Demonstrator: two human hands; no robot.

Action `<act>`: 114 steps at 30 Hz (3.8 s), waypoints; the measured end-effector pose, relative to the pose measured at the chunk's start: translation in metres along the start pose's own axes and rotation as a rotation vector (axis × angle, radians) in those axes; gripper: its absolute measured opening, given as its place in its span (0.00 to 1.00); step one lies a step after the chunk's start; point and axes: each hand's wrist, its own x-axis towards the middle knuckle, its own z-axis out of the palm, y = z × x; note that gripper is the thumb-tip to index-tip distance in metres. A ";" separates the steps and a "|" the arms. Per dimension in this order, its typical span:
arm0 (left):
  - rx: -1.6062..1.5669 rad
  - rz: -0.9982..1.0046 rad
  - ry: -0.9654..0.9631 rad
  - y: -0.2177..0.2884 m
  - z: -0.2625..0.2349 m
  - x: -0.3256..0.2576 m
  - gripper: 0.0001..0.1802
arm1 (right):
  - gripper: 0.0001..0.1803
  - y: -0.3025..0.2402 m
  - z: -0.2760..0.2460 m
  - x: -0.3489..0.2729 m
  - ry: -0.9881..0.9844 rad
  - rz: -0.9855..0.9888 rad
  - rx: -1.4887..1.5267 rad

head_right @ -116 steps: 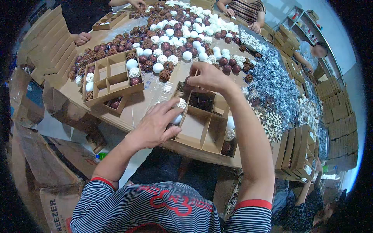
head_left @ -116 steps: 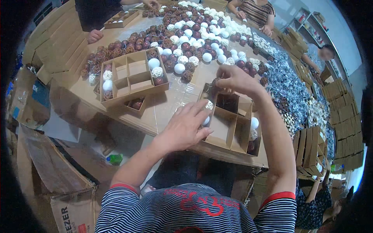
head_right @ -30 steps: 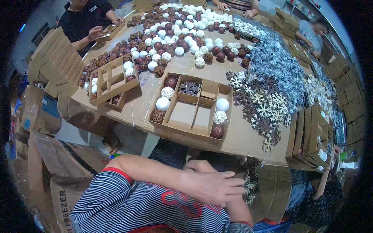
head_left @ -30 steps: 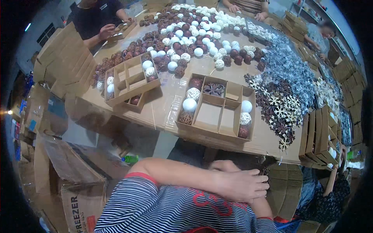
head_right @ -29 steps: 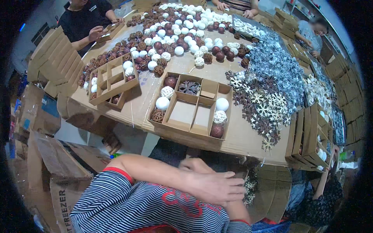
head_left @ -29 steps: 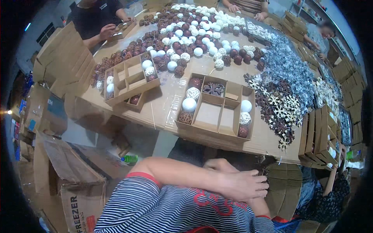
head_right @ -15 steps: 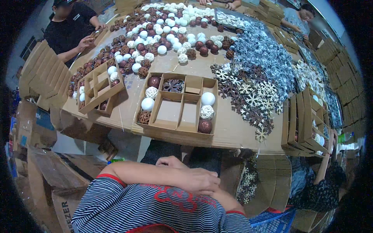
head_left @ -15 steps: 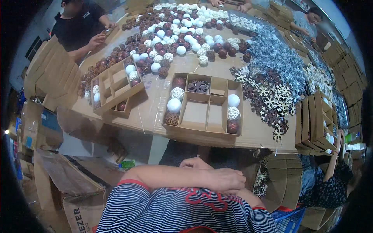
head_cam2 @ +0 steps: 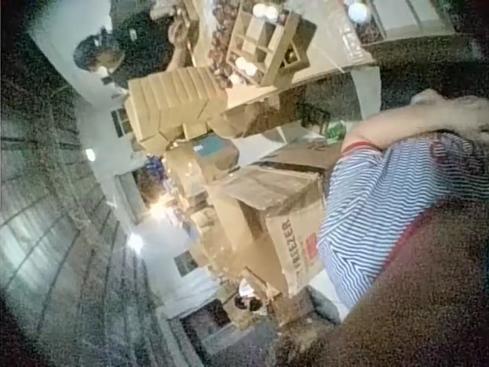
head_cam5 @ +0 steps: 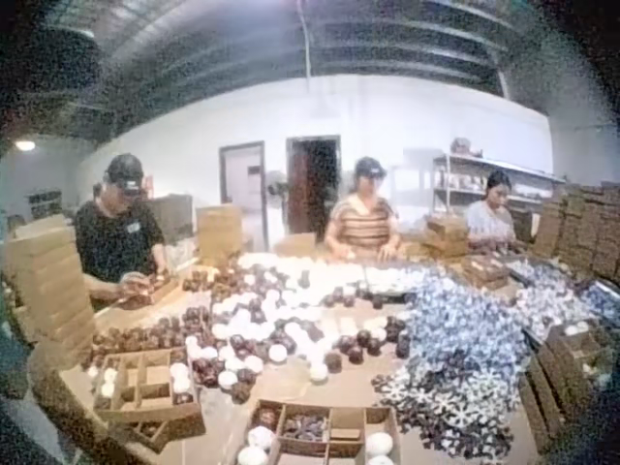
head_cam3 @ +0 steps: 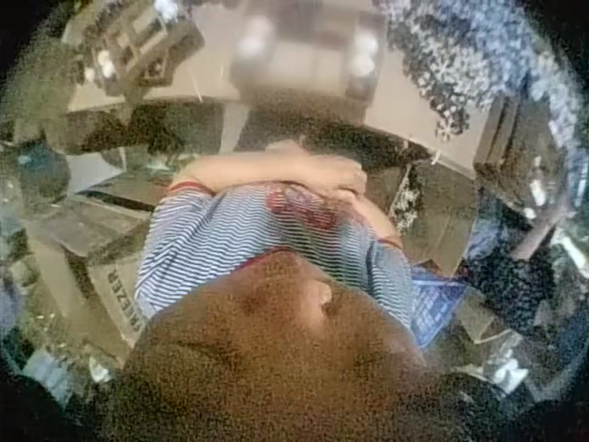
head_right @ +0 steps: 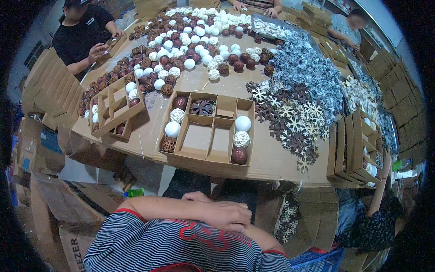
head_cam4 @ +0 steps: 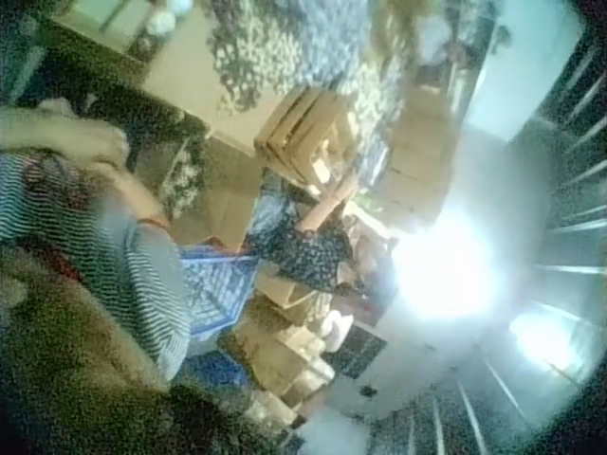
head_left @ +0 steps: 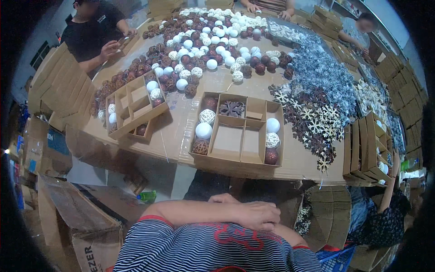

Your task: The person packs decorative ornaments, placing pine cones, wooden snowflake cutouts, decorative balls, and figurines into partitioned boxes by hand.

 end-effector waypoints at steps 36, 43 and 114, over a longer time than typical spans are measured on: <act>0.335 -0.321 1.191 -0.010 -0.112 -0.098 0.42 | 0.05 -0.161 -0.290 0.027 0.786 -0.121 -0.233; 0.499 -0.363 1.137 -0.024 -0.111 -0.106 0.37 | 0.07 -0.172 -0.286 0.042 0.842 -0.039 -0.233; 0.229 -0.565 1.344 -0.038 -0.110 -0.207 0.36 | 0.14 -0.167 -0.191 0.092 0.562 0.074 -1.062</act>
